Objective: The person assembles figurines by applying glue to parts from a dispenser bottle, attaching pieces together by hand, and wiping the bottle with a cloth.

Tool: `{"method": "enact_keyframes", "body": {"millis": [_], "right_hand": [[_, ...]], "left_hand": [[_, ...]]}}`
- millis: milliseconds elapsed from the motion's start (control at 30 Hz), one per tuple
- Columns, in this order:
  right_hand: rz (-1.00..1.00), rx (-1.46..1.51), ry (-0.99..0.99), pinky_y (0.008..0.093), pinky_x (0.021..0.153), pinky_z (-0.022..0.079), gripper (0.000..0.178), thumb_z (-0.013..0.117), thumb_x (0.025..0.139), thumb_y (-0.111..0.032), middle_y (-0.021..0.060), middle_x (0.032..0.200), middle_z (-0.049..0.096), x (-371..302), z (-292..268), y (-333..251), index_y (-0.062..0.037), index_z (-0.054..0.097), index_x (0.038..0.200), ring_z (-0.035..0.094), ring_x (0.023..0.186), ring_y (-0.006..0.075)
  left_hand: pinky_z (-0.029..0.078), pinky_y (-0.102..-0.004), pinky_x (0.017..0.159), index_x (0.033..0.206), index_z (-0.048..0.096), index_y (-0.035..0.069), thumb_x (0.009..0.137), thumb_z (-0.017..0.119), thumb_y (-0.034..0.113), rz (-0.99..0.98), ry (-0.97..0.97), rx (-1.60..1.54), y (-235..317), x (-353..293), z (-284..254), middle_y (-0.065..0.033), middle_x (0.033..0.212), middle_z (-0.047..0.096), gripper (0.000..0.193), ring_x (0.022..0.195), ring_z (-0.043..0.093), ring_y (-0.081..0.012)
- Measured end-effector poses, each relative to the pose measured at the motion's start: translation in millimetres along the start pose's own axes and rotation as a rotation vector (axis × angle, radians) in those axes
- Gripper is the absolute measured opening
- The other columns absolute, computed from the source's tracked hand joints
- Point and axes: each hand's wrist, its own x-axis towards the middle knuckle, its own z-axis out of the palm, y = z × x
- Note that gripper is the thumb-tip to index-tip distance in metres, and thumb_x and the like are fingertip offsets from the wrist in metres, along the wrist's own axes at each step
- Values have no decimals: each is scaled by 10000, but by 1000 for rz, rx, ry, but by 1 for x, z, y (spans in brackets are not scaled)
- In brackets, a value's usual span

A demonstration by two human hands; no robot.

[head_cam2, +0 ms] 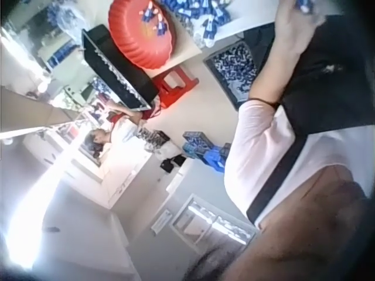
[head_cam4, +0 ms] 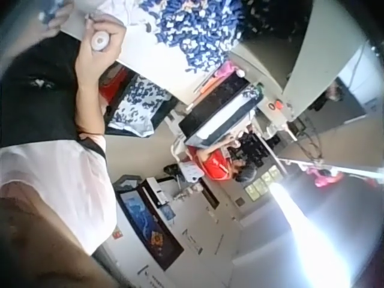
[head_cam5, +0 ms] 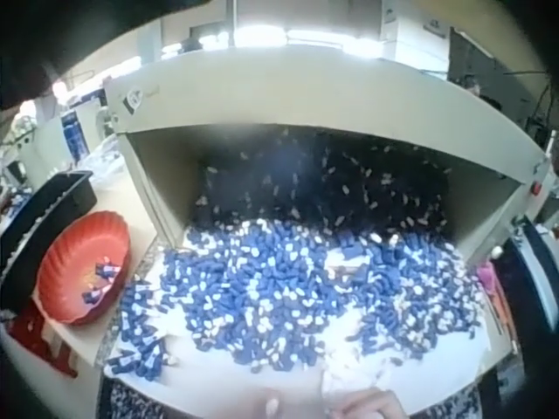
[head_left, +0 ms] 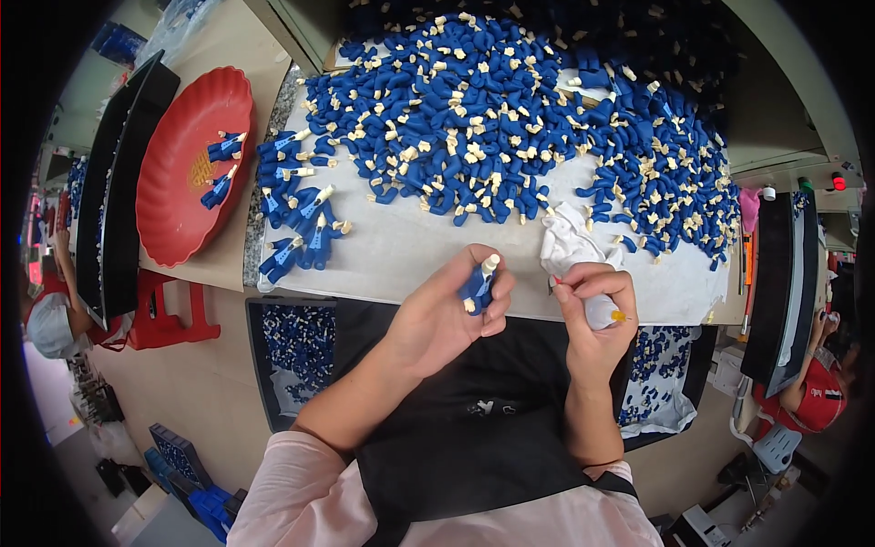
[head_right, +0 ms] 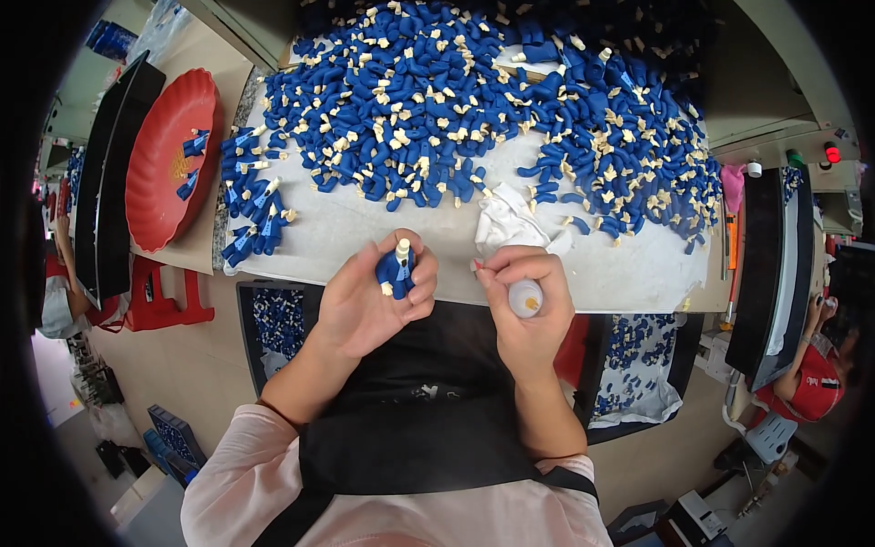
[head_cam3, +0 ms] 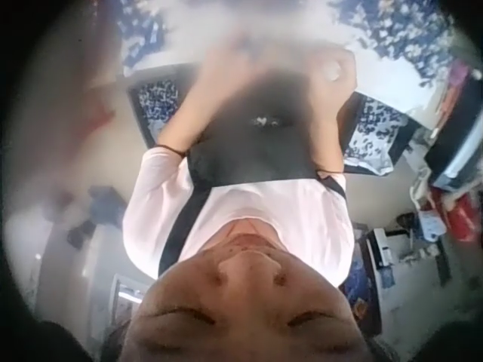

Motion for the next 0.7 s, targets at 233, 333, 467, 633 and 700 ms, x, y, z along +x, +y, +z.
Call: {"method": "enact_keyframes", "body": {"millis": [233, 333, 467, 633, 700], "right_hand": [[47, 67, 32, 257, 683, 445, 212, 562, 692, 141, 101, 774, 537, -4, -1, 3, -22, 437, 748, 508, 711, 128], [121, 190, 36, 265, 695, 443, 208, 558, 697, 135, 101, 777, 539, -5, 1, 2, -24, 437, 752, 515, 725, 137], [186, 307, 19, 265, 702, 440, 204, 558, 701, 130, 107, 780, 541, -7, 5, -1, -25, 438, 760, 527, 738, 151], [197, 315, 16, 266, 707, 440, 203, 560, 701, 127, 111, 784, 539, -8, 9, 3, -25, 439, 760, 529, 745, 156], [203, 338, 10, 268, 712, 441, 198, 560, 705, 123, 113, 789, 537, -8, 10, 5, -22, 437, 760, 531, 747, 158]], "left_hand": [[283, -201, 487, 893, 445, 61, 876, 365, 292, 64, 23, 290, 3, -2, 0, -14, 699, 400, 246, 560, 369, -83], [255, -191, 458, 856, 435, 57, 882, 340, 315, 60, 3, 247, 2, -1, -1, -6, 672, 392, 276, 522, 335, -73], [257, -195, 462, 857, 428, 50, 880, 324, 317, 99, 15, 215, 2, 0, -3, -11, 676, 402, 287, 525, 340, -75], [282, -211, 491, 872, 419, 48, 866, 326, 270, 202, 75, 342, 1, 1, 4, -34, 700, 407, 241, 567, 364, -93], [286, -214, 487, 861, 414, 49, 864, 319, 256, 227, 103, 375, 1, 1, 3, -44, 703, 399, 228, 571, 367, -101]]}}
